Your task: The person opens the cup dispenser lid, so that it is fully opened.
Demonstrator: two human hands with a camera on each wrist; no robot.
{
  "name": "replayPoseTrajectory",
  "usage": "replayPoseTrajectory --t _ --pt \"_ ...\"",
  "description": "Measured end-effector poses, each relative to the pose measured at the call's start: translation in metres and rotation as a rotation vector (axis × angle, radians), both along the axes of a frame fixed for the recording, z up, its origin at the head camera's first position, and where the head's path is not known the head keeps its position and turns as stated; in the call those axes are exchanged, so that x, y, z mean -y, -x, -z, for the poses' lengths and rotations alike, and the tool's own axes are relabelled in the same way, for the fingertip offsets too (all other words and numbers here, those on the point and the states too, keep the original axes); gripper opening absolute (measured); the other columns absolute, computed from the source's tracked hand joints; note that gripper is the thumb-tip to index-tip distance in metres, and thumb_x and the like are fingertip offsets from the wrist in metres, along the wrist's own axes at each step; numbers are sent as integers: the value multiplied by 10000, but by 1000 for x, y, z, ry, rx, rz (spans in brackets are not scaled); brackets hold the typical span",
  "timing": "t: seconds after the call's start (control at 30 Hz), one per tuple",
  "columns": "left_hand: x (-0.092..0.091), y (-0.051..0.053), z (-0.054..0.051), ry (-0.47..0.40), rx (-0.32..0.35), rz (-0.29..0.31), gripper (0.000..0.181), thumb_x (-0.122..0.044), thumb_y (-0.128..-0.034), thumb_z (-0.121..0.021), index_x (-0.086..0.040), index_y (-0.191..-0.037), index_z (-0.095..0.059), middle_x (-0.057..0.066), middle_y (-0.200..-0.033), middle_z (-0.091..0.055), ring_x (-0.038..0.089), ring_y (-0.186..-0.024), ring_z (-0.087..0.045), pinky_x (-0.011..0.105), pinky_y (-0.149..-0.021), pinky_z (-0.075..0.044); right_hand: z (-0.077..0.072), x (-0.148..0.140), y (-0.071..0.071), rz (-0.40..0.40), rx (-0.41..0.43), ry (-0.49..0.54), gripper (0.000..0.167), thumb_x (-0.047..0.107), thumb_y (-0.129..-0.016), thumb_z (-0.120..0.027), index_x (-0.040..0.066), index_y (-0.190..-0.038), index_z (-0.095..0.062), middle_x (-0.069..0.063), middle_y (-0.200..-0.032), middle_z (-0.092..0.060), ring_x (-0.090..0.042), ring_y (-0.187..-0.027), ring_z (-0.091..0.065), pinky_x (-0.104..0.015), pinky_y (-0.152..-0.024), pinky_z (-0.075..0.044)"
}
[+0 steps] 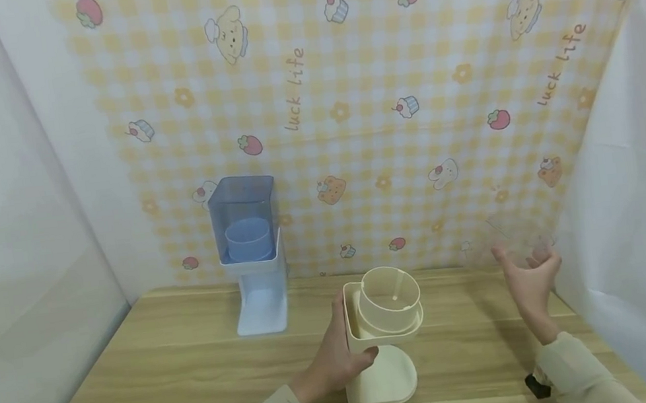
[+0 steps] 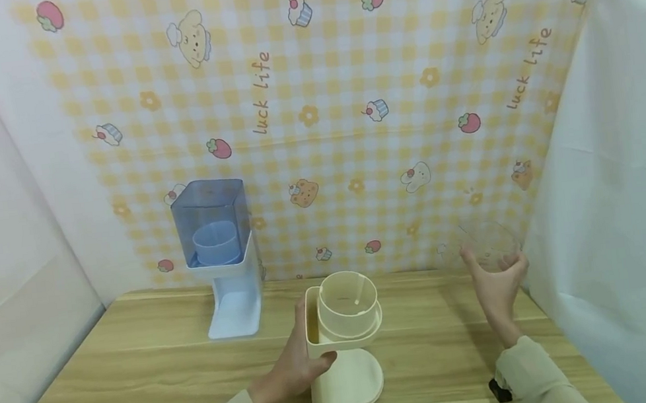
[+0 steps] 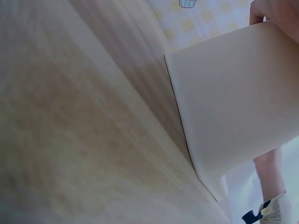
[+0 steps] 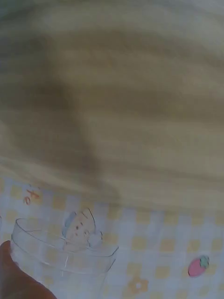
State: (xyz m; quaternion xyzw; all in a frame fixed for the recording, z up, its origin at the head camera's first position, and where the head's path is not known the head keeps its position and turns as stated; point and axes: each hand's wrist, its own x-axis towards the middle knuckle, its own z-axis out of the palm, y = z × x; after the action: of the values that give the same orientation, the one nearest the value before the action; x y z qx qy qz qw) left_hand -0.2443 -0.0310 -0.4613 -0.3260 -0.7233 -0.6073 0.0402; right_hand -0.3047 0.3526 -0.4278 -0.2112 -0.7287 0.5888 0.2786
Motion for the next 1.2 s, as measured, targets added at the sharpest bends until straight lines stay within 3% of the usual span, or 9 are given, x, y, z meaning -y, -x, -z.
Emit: replayPoseTrajectory --t 0.3,0.47,0.57,0.67,0.87,1.07,1.13,1.2 --pt "0 1 1 7 -40 -16 1119 -72 -708 -725 -244 -1567 -29 32 -1309 -489 173 -1115 -551 332 -970 -503 25 -7 0 -69 102 -67 1154 502 -872 -723 122 -1549 131 -165 -1521 -84 -387 -1411 -159 -537 -1214 -210" --pt "1 0 0 4 -30 -9 1118 -72 -711 -723 -237 -1571 -28 33 -1328 -478 189 -1134 -547 345 -981 -500 28 -3 -1 -52 122 -118 1140 510 -863 -729 82 -1537 84 -141 -1392 -155 -296 -1217 -251 -426 -1059 -302" --pt "1 0 0 -1 -26 -18 1118 -68 -709 -725 -262 -1568 -37 24 -1326 -482 183 -1123 -548 337 -972 -501 27 0 -2 -77 123 -128 1170 497 -856 -743 70 -1528 115 -200 -1457 -116 -332 -1295 -242 -437 -1121 -285" --pt "0 1 0 2 -40 -31 1111 -71 -707 -725 -263 -1566 -46 28 -1316 -489 174 -1110 -548 328 -961 -501 27 3 -6 -105 136 -105 1221 469 -856 -756 79 -1519 192 -241 -1546 5 -404 -1434 -121 -528 -1231 -163" --pt "-1 2 2 1 -43 -35 1101 -75 -696 -725 -254 -1560 -67 22 -1302 -501 171 -1103 -552 326 -957 -502 32 8 -11 -85 141 -82 1240 486 -842 -765 92 -1525 193 -187 -1490 -29 -341 -1352 -146 -512 -1178 -207" --pt "-4 2 3 11 -53 -25 1097 -101 -707 -730 -245 -1564 -60 27 -1324 -491 180 -1123 -546 338 -970 -493 27 2 -28 -110 153 -7 1178 540 -890 -683 138 -1548 208 -180 -1627 104 -425 -1514 31 -561 -1247 -85" --pt "-3 2 4 22 -57 -39 1100 -110 -706 -739 -225 -1567 -63 25 -1324 -499 177 -1122 -550 340 -974 -490 19 0 -38 -82 113 9 1091 522 -917 -655 125 -1565 128 -166 -1635 55 -397 -1520 -1 -530 -1256 -91" --pt "-2 1 3 34 -48 -56 1102 -124 -705 -751 -215 -1567 -70 14 -1322 -502 173 -1122 -551 340 -977 -490 6 1 -47 -25 32 -19 932 491 -943 -631 125 -1562 -38 -116 -1593 -113 -304 -1490 -137 -420 -1259 -144"
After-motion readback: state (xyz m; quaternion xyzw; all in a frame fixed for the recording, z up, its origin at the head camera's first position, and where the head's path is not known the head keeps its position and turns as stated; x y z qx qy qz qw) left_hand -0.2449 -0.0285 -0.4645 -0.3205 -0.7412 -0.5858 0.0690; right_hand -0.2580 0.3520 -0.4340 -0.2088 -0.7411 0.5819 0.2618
